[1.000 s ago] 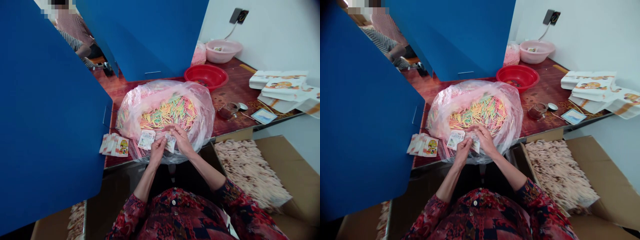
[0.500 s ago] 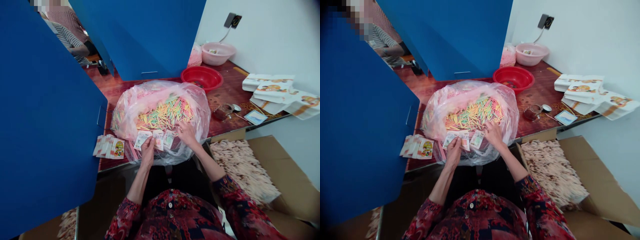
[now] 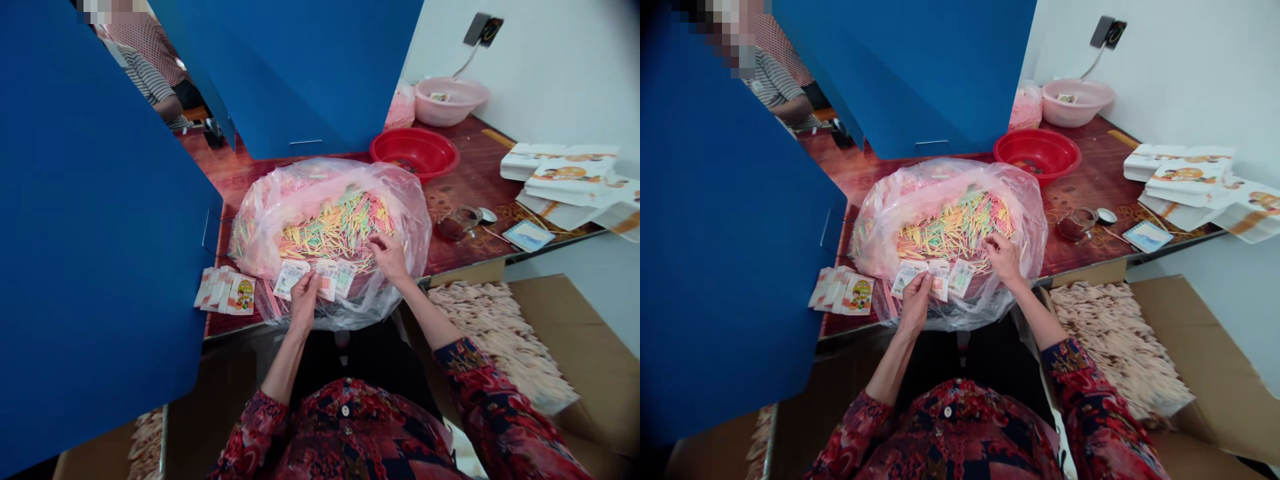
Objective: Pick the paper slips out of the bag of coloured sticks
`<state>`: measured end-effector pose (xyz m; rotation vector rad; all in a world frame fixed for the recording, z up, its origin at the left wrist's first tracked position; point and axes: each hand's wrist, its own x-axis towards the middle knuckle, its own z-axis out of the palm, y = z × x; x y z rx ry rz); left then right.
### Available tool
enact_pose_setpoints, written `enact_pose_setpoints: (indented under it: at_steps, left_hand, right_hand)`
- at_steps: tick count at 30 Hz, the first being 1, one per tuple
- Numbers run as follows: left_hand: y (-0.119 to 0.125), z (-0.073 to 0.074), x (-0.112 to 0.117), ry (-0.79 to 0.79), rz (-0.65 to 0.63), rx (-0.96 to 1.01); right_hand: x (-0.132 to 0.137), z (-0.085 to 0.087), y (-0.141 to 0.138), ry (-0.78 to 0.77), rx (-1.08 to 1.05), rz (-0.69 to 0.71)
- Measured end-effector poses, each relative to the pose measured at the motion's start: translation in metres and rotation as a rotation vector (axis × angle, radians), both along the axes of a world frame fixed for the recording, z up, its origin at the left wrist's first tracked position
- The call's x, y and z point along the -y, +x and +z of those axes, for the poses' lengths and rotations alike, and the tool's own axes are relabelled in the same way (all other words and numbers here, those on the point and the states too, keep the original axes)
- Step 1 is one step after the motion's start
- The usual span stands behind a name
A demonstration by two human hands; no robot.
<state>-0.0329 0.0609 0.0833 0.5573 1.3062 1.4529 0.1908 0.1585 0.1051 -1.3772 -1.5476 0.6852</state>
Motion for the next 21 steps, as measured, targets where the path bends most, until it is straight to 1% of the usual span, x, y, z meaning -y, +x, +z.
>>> enact_pose_setpoints:
  at_steps: [2, 4, 6, 8, 10, 13, 17, 21]
  left_hand:
    - [0.001, 0.001, 0.000, 0.006, -0.014, -0.007]
    - [0.003, 0.003, 0.001, 0.019, -0.039, -0.019]
    - [0.005, 0.004, 0.002, 0.035, -0.065, -0.033]
    - [0.007, 0.005, 0.003, 0.047, -0.086, -0.037]
    - [0.008, 0.005, 0.003, 0.059, -0.105, -0.033]
    - [0.008, 0.005, 0.004, 0.079, -0.121, -0.015]
    - [0.007, 0.004, 0.005, 0.101, -0.128, 0.014]
    - [0.008, 0.002, 0.004, 0.120, -0.125, 0.079]
  right_hand:
    - [0.007, 0.018, -0.016, -0.053, -0.277, 0.010]
    - [0.017, 0.039, -0.033, -0.088, -0.454, 0.023]
    - [0.026, 0.056, -0.050, -0.080, -0.522, 0.028]
    - [0.034, 0.067, -0.065, -0.061, -0.531, 0.027]
    - [0.040, 0.070, -0.075, -0.046, -0.527, 0.033]
    - [0.047, 0.067, -0.085, -0.025, -0.493, 0.058]
    - [0.057, 0.063, -0.089, 0.014, -0.369, 0.047]
    - [0.063, 0.063, -0.090, 0.056, -0.319, 0.064]
